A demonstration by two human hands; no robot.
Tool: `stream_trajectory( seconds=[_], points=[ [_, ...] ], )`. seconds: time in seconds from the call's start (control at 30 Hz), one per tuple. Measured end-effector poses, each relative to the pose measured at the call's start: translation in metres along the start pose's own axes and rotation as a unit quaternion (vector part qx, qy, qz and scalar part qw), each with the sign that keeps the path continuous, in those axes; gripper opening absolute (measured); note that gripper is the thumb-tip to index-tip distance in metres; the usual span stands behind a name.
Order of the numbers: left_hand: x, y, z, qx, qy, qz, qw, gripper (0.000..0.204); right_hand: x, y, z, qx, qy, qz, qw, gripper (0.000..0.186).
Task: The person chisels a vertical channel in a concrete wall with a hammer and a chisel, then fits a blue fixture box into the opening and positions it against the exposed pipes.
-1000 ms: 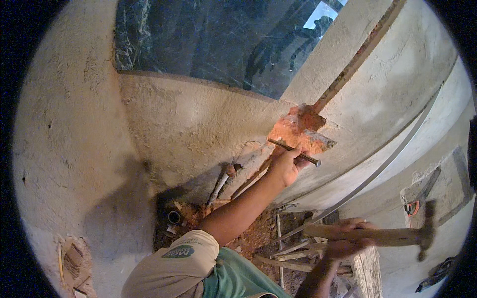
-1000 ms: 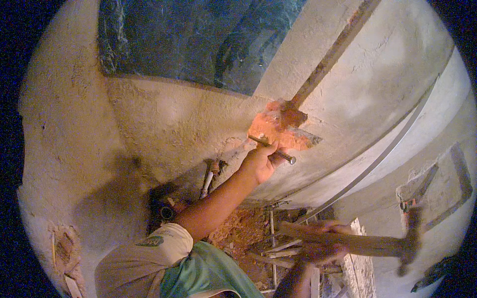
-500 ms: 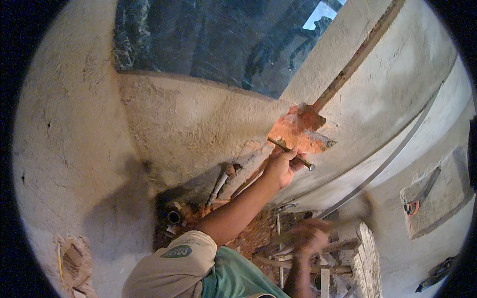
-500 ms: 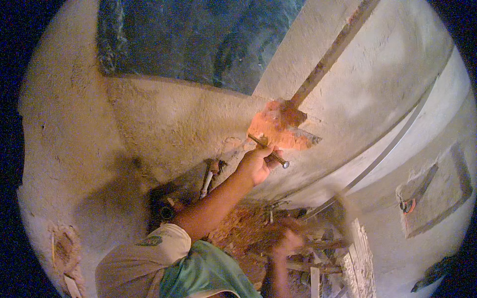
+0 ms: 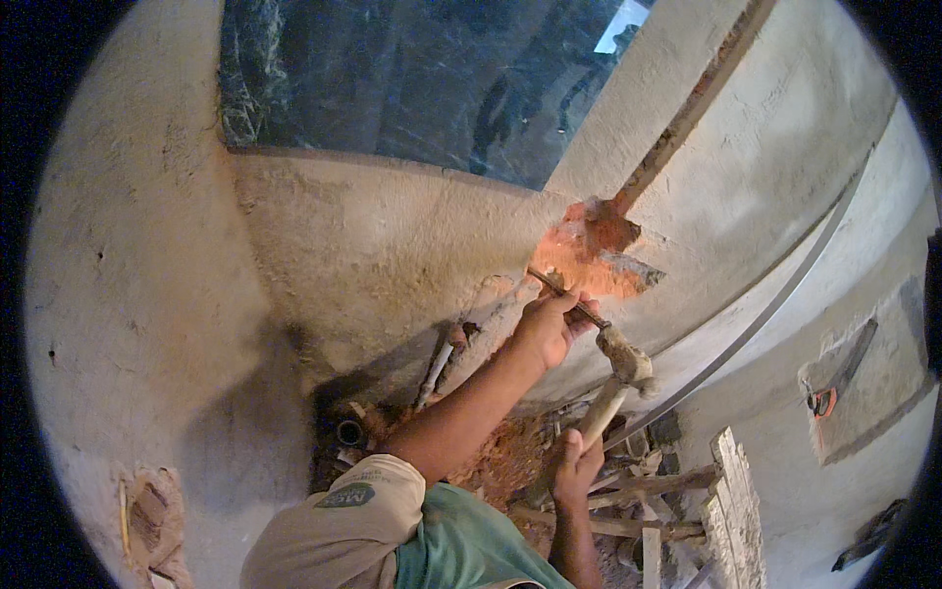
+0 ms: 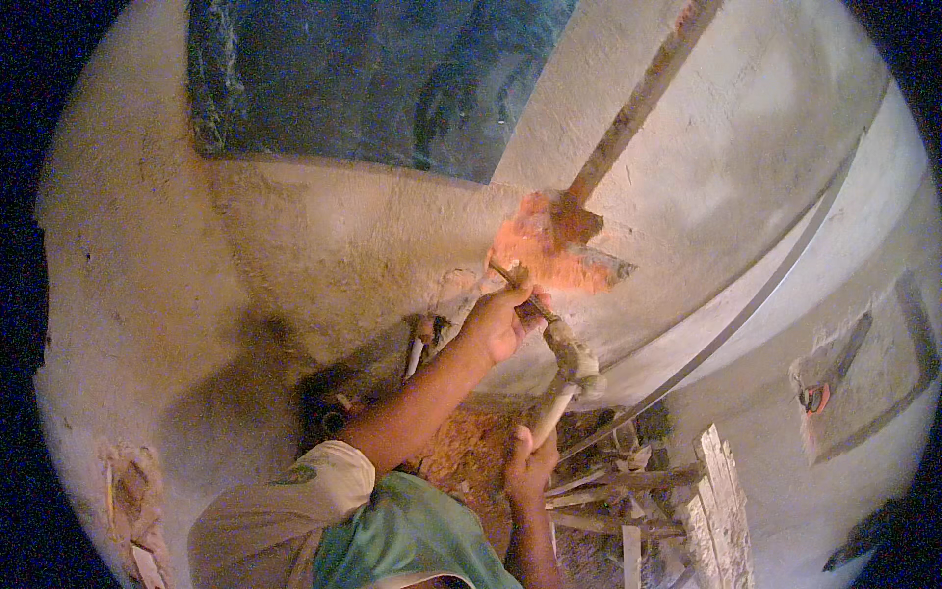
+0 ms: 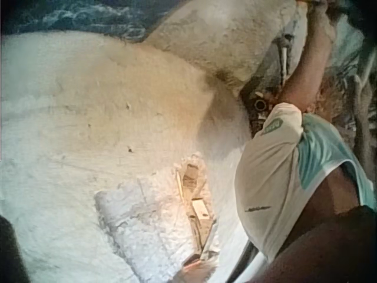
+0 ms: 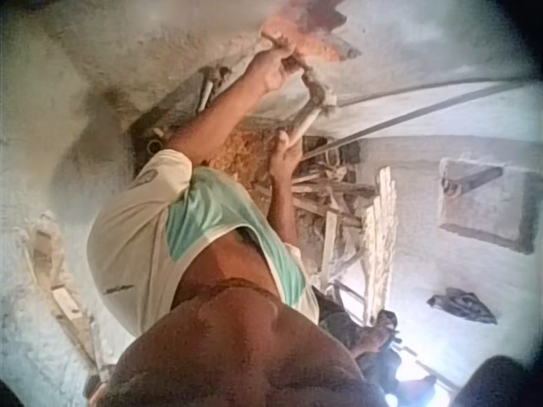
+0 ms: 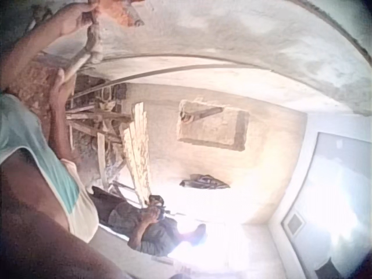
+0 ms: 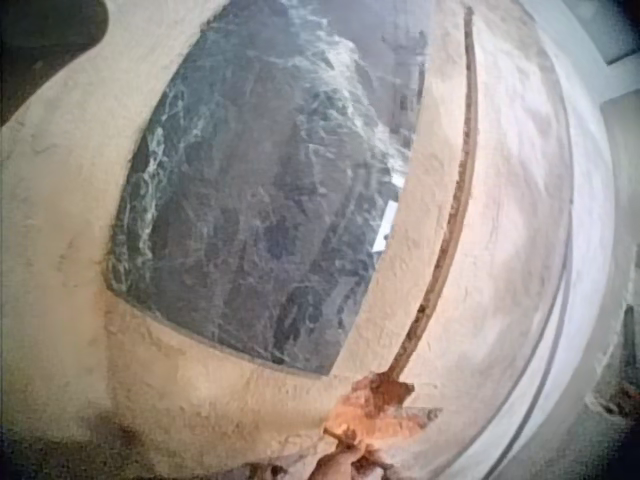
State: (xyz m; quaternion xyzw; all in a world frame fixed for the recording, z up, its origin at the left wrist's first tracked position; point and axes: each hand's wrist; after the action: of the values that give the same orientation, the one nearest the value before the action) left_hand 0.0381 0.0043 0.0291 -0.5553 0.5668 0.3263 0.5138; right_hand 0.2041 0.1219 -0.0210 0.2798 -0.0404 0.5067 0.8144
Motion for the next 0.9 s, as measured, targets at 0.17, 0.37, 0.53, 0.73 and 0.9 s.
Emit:
stream_trajectory(
  seconds=[0.17, 0.37, 0.53, 0.73, 0.9],
  points=[
    [0.020, -0.002, -0.017, 0.022, 0.086, 0.039, 0.995, 0.009, 0.027, -0.004, -0.019, 0.042, 0.063, -0.081, 0.994, 0.038],
    [0.072, -0.038, -0.044, 0.103, 0.301, 0.097, 0.943, 0.018, 0.038, -0.008, -0.027, 0.025, 0.086, -0.074, 0.993, 0.039],
    [0.048, -0.063, -0.023, 0.080, 0.305, 0.065, 0.947, 0.020, 0.028, -0.018, -0.028, 0.003, 0.106, -0.076, 0.991, 0.043],
    [0.041, -0.057, -0.023, 0.025, 0.343, 0.019, 0.939, 0.020, 0.031, -0.029, -0.012, 0.008, 0.133, -0.116, 0.984, 0.052],
    [0.042, -0.054, -0.021, 0.023, 0.347, 0.031, 0.937, 0.020, 0.039, -0.043, -0.022, 0.011, 0.169, -0.155, 0.973, 0.059]
  ],
)
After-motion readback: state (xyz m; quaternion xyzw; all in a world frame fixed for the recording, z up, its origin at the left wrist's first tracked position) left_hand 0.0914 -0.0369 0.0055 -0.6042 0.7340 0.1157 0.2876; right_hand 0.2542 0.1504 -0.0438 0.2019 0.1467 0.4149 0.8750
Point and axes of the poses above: each hand's wrist, its own y-axis towards the middle knuckle, its own x-axis out of the back of the hand, z = x × y, and after that the axes turned 9 degrees about -z, right-handed
